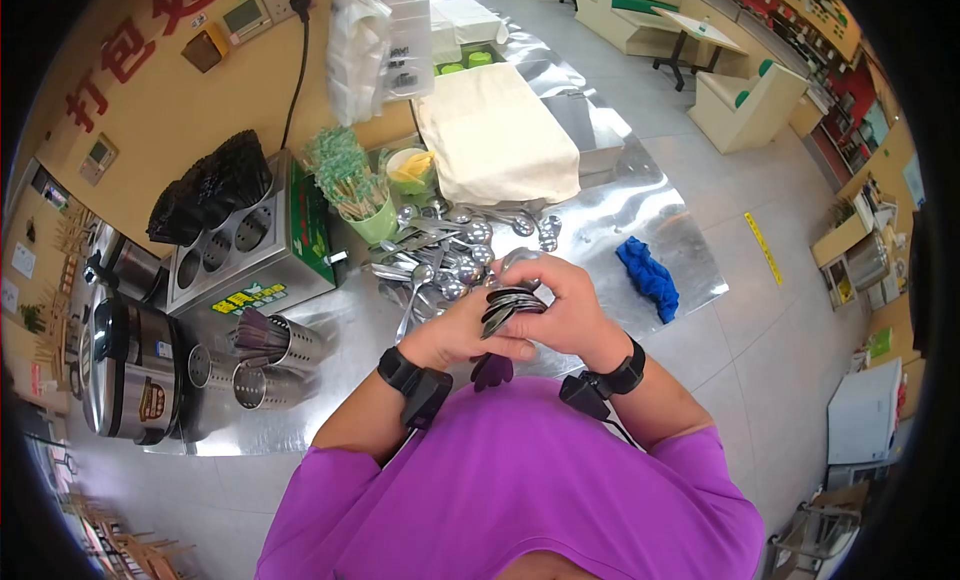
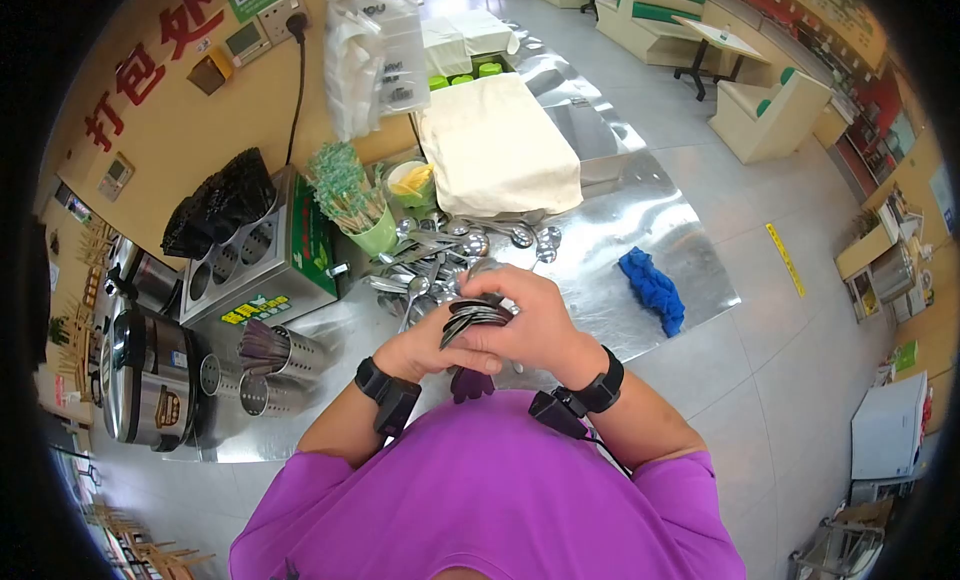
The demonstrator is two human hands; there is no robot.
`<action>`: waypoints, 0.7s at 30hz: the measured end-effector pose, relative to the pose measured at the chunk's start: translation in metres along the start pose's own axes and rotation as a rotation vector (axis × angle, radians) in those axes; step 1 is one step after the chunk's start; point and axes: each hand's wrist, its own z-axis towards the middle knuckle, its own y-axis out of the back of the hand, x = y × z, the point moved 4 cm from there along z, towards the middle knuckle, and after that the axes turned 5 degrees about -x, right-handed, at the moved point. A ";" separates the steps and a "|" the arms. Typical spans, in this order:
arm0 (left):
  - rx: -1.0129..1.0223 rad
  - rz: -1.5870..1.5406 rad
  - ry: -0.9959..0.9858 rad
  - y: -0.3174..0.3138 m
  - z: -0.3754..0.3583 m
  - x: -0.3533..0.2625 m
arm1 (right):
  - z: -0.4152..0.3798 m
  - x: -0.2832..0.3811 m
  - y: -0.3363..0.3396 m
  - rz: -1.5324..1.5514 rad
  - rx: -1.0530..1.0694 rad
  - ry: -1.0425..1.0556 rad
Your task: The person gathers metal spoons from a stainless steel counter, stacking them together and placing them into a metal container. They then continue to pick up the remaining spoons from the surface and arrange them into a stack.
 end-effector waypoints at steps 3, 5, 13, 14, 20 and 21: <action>0.258 -0.033 0.190 0.001 -0.004 0.011 | 0.000 0.012 -0.004 0.005 0.104 0.135; 0.291 -0.137 0.120 0.003 -0.005 0.016 | 0.003 0.031 -0.007 0.075 0.143 0.202; 0.306 -0.041 0.195 -0.012 -0.010 0.009 | -0.002 0.004 0.009 0.676 -0.046 -0.274; 0.272 0.011 0.114 -0.012 -0.010 0.003 | 0.001 0.007 0.012 0.568 -0.169 -0.232; 0.228 0.224 -0.121 -0.017 0.000 -0.021 | 0.014 0.010 0.032 0.705 -0.418 -0.193; 0.243 0.164 -0.044 -0.016 -0.002 -0.021 | 0.017 0.008 0.040 0.817 -0.423 -0.143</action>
